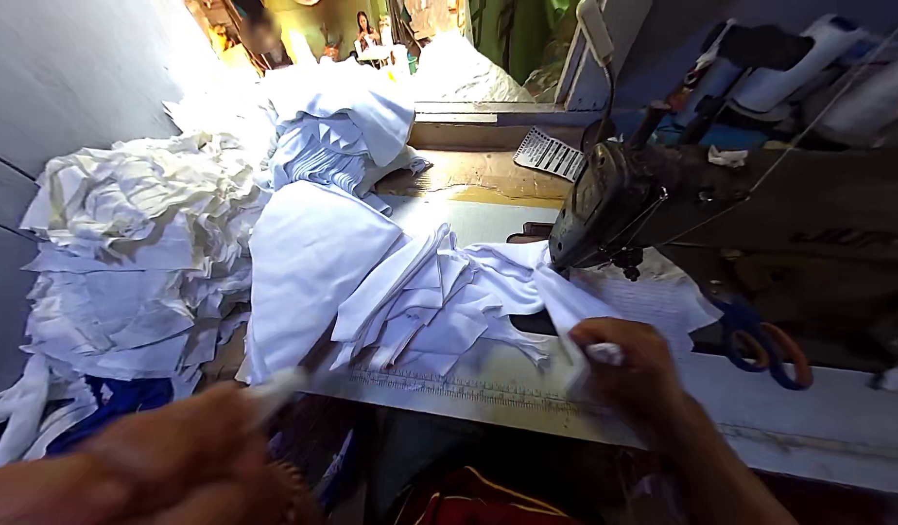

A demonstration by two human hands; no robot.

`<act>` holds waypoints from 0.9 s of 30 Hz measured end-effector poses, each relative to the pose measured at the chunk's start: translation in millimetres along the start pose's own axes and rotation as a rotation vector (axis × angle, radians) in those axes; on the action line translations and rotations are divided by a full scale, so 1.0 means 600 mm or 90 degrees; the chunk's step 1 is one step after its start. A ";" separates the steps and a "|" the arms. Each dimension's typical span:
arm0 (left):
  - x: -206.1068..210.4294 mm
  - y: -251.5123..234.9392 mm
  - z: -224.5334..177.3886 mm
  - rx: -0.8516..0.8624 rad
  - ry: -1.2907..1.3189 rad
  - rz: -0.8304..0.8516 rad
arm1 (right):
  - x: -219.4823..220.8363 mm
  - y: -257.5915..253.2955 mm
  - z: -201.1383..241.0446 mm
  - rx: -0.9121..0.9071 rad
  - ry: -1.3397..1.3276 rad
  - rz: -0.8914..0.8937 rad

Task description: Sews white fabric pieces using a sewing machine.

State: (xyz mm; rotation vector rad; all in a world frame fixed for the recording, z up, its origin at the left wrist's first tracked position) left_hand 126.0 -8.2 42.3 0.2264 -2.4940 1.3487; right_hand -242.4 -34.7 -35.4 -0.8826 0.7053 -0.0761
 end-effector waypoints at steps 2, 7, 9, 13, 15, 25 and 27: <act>-0.040 -0.017 0.021 0.012 -0.267 -0.021 | -0.014 -0.007 0.006 0.013 -0.101 -0.041; 0.102 0.008 0.146 -0.087 -0.772 0.473 | 0.037 -0.107 0.131 -0.158 -0.417 -0.071; 0.151 0.051 0.159 -0.064 -0.497 0.569 | 0.052 -0.138 0.179 -0.219 -0.444 -0.042; 0.170 0.057 0.193 -0.194 0.236 0.290 | 0.057 -0.129 0.188 -0.248 -0.210 0.005; 0.187 0.031 0.142 -0.302 0.387 0.121 | 0.079 -0.124 0.126 -0.146 -0.096 0.041; 0.014 0.041 0.023 -0.222 -0.033 0.123 | 0.111 -0.065 -0.035 0.009 0.131 -0.017; -0.038 -0.004 -0.015 -0.106 -0.053 0.076 | 0.100 -0.097 -0.022 0.015 0.101 -0.047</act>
Point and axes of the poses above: each hand's wrist, its own y-axis away from the middle knuckle, its own x-axis out of the palm, z = x × y, the point moved 4 cm from there along -y, towards the middle knuckle, and after that the axes turned 1 degree about -y, right-handed, at the moved point
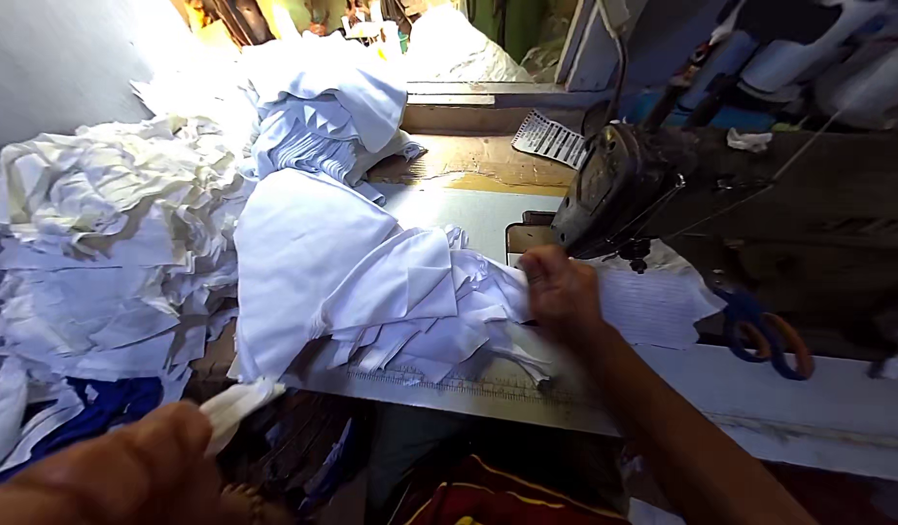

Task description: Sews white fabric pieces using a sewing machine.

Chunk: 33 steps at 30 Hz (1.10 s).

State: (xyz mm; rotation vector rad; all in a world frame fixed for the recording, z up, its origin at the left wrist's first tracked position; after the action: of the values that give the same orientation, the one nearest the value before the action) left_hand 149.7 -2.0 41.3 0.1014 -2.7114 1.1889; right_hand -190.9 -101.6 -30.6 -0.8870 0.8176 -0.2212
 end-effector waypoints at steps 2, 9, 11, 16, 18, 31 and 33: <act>0.016 0.001 0.022 -0.031 -0.078 0.029 | 0.029 -0.025 0.064 -0.092 -0.078 0.000; 0.107 -0.009 0.167 -0.158 -0.499 0.169 | 0.078 -0.218 -0.008 0.236 0.081 0.312; 0.111 0.019 0.183 -0.057 -0.580 0.188 | 0.049 -0.195 -0.001 0.198 0.065 0.366; 0.142 0.091 0.222 0.035 -0.666 0.352 | 0.024 -0.061 -0.018 0.221 0.072 0.643; 0.139 0.093 0.224 0.052 -0.669 0.368 | 0.007 -0.036 -0.024 0.187 0.026 0.682; 0.099 0.084 0.238 -0.097 -0.527 0.209 | 0.005 -0.086 -0.005 0.117 0.172 0.268; 0.094 0.090 0.238 -0.101 -0.509 0.206 | 0.033 -0.149 -0.026 0.187 0.238 0.087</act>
State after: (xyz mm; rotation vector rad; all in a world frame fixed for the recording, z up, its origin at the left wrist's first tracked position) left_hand 67.4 -69.9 -81.7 0.1452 -3.6269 1.1855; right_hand -175.0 -177.5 21.2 -0.5151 1.1543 -0.3835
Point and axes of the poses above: each hand's wrist, its own y-axis away from the middle knuckle, its own x-axis out of the palm, z = x × y, the point moved 4 cm from there along -y, towards the middle knuckle, and after that the axes turned 1 degree about -y, right-handed, at the moved point
